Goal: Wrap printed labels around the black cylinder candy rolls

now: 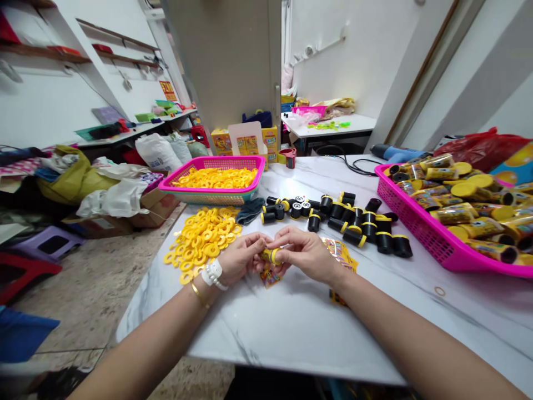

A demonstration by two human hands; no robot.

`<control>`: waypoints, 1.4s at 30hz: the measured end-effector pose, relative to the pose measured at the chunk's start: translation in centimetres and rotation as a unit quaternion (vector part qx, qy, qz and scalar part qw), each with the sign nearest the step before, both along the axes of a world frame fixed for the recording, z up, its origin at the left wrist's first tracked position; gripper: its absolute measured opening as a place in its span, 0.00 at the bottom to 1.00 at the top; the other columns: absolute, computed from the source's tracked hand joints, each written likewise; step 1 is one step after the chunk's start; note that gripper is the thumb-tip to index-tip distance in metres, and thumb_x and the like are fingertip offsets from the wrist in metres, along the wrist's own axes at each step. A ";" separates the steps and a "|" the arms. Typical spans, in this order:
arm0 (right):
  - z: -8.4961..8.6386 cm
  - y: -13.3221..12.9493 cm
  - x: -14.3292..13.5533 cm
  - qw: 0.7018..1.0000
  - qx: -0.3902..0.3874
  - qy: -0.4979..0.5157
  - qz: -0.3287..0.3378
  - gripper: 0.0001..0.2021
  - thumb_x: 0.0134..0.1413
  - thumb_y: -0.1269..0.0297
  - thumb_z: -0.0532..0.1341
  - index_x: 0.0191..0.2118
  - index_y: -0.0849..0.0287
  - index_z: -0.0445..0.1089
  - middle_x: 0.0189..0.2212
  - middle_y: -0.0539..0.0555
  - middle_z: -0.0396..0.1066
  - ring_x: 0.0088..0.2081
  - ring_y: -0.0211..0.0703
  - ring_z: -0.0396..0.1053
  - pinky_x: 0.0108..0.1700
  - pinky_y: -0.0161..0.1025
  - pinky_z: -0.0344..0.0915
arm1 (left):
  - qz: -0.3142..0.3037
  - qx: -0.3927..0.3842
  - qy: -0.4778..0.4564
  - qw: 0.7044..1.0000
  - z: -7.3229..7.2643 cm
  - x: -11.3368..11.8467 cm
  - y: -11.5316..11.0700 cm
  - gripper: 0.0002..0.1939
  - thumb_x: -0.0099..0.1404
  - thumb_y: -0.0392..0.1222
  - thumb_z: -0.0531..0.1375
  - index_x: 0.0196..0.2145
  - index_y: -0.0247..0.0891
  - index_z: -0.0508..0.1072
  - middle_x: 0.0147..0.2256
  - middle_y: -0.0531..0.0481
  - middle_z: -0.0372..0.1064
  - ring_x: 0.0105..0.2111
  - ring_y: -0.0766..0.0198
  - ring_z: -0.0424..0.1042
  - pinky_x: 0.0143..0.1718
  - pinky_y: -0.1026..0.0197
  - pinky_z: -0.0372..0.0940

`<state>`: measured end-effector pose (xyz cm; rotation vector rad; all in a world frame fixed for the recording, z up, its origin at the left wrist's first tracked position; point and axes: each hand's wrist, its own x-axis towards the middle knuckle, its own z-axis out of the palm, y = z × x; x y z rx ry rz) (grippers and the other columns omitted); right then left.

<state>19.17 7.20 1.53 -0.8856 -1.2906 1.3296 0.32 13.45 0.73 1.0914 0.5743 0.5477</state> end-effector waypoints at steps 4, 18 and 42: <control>-0.5 0.0 0.2 0.999 0.008 0.041 -0.014 0.09 0.48 0.61 0.72 0.36 0.55 0.79 0.40 0.51 0.67 0.24 0.36 0.75 0.24 0.39 0.79 | -0.035 -0.020 -0.034 0.999 0.0 0.1 -0.1 0.28 0.52 0.59 0.70 0.38 0.32 0.71 0.25 0.52 0.69 0.17 0.76 0.62 0.18 0.70 0.53; -1.3 0.2 0.9 0.997 0.072 -0.016 0.003 0.07 0.56 0.66 0.68 0.41 0.51 0.78 0.43 0.51 0.62 0.35 0.39 0.75 0.34 0.45 0.82 | -0.058 -0.011 0.009 0.998 -0.5 0.1 -0.2 0.26 0.56 0.61 0.66 0.33 0.32 0.71 0.21 0.52 0.70 0.13 0.74 0.62 0.13 0.70 0.52; -1.4 0.3 0.3 0.999 0.012 -0.048 -0.016 0.16 0.49 0.64 0.72 0.46 0.51 0.76 0.42 0.52 0.72 0.36 0.44 0.76 0.39 0.48 0.80 | -0.015 -0.057 0.078 0.995 -0.3 0.5 -0.4 0.34 0.59 0.70 0.58 0.30 0.29 0.73 0.15 0.50 0.66 0.10 0.71 0.61 0.12 0.68 0.54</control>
